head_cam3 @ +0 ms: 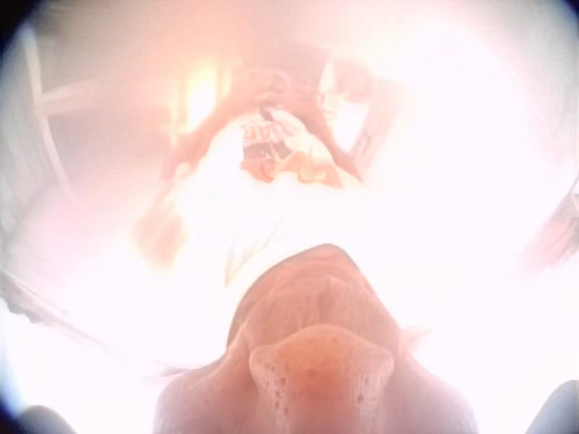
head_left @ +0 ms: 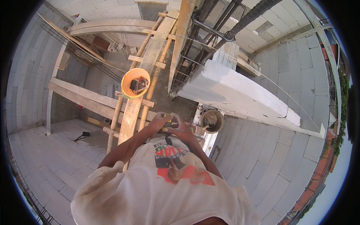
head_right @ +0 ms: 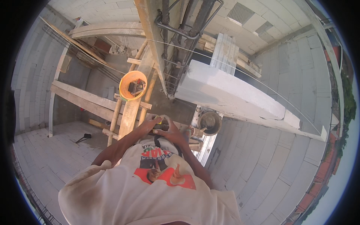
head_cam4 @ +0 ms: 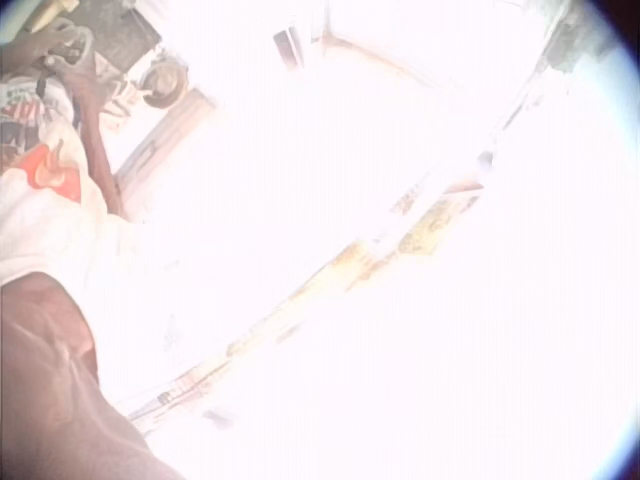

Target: The person is building a wall on a rooftop using white blocks. They apply mortar to the blocks using a trowel, position the blocks on the wall, and tap them into place with a hammer. The person also uses a tape measure to check dimensions and alignment during the process.

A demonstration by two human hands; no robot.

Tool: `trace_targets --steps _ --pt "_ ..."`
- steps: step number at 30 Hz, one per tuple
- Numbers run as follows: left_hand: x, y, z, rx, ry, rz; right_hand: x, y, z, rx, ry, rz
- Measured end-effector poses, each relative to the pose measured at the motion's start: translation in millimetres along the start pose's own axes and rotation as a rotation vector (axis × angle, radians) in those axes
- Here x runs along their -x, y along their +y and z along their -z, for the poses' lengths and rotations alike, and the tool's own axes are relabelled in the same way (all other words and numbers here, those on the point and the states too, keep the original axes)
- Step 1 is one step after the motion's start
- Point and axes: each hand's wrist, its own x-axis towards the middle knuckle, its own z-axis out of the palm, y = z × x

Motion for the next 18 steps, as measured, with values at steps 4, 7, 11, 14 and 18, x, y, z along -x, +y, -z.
trace_targets --steps 4,7,11,14,18 --pt "11.7 12.7 -7.0 0.155 -0.1 0.103 -24.7 26.6 -1.0 0.108 0.046 -0.114" --pt "-1.1 -16.9 0.8 0.262 -0.124 0.067 -28.0 13.7 3.5 -0.04 0.066 -0.279" --pt "-27.6 -86.3 15.7 -0.137 -0.03 -0.013 -48.1 83.4 42.0 -0.175 0.068 -0.416" --pt "-19.0 -124.5 13.8 -0.714 0.165 0.157 -63.8 75.2 42.3 -0.053 0.074 -0.554" --pt "-36.7 -218.0 -27.6 -0.709 0.222 0.643 -123.4 147.8 54.2 0.283 -0.001 -0.713"
